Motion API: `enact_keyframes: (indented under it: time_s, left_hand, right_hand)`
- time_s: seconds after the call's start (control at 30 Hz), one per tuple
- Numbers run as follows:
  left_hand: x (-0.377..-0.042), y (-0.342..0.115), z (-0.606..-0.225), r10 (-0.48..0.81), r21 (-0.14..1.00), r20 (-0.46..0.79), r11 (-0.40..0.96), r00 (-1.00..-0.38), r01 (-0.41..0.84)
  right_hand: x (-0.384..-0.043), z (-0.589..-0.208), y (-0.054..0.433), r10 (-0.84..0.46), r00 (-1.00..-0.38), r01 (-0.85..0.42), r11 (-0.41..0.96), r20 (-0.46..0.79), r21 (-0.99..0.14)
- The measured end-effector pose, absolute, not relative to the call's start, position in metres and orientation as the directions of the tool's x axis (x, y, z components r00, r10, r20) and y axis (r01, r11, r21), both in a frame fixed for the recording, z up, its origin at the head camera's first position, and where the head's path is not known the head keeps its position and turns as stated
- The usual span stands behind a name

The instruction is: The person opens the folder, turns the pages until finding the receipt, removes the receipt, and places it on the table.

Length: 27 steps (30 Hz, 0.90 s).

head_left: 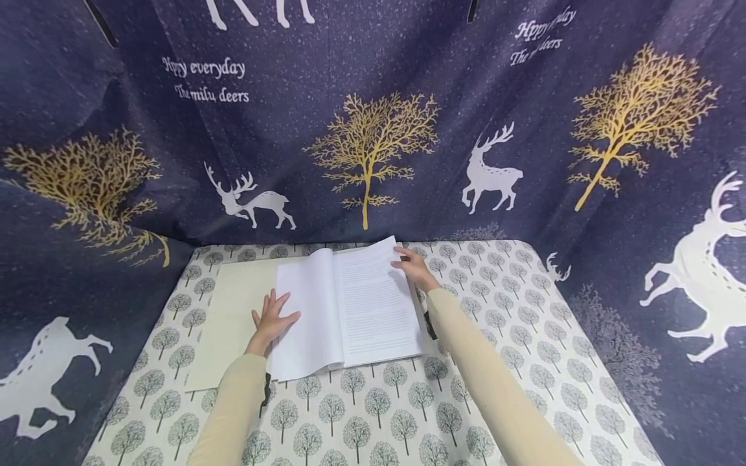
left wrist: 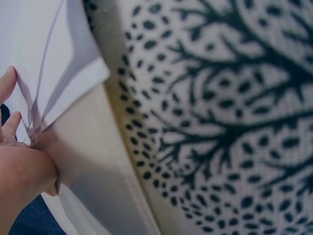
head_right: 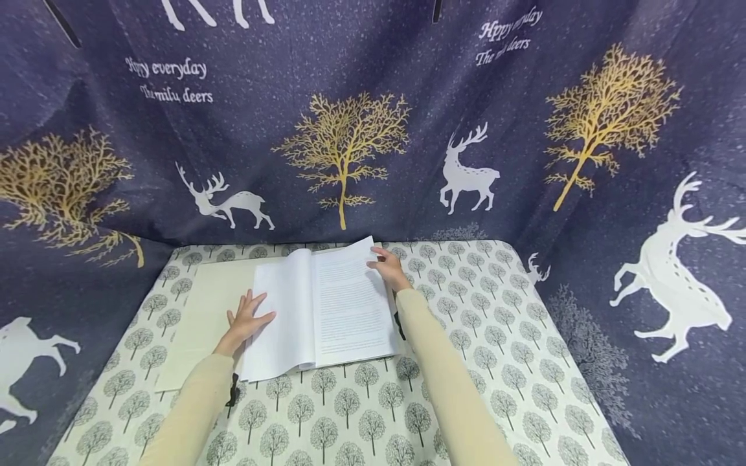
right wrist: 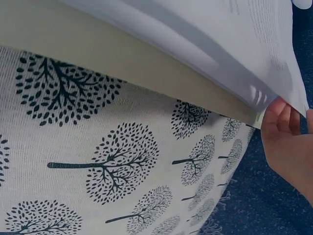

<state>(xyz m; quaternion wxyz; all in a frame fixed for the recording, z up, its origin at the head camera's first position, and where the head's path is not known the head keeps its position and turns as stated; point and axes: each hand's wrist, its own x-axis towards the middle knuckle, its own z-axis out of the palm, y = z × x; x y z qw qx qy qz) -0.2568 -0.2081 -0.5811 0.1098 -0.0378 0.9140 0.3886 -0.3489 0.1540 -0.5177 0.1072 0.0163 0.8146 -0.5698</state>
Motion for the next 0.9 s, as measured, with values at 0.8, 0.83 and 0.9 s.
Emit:
enact_keyframes:
  time_s: [0.8, 0.83, 0.9]
  left_hand:
    - [-0.255, -0.204, -0.577, 0.012, 0.710, -0.213, 0.689, -0.977, -0.147]
    - [-0.254, -0.205, -0.577, 0.010, 0.708, -0.217, 0.690, -0.976, -0.150]
    - [-0.253, -0.205, -0.578, 0.010, 0.708, -0.221, 0.689, -0.975, -0.153]
  right_hand:
    - [-0.347, -0.511, 0.147, -0.074, -0.973, 0.189, 0.281, -0.218, -0.941]
    - [-0.346, -0.511, 0.147, -0.074, -0.974, 0.187, 0.281, -0.215, -0.941]
    - [-0.345, -0.512, 0.146, -0.066, -0.974, 0.189, 0.288, -0.216, -0.939]
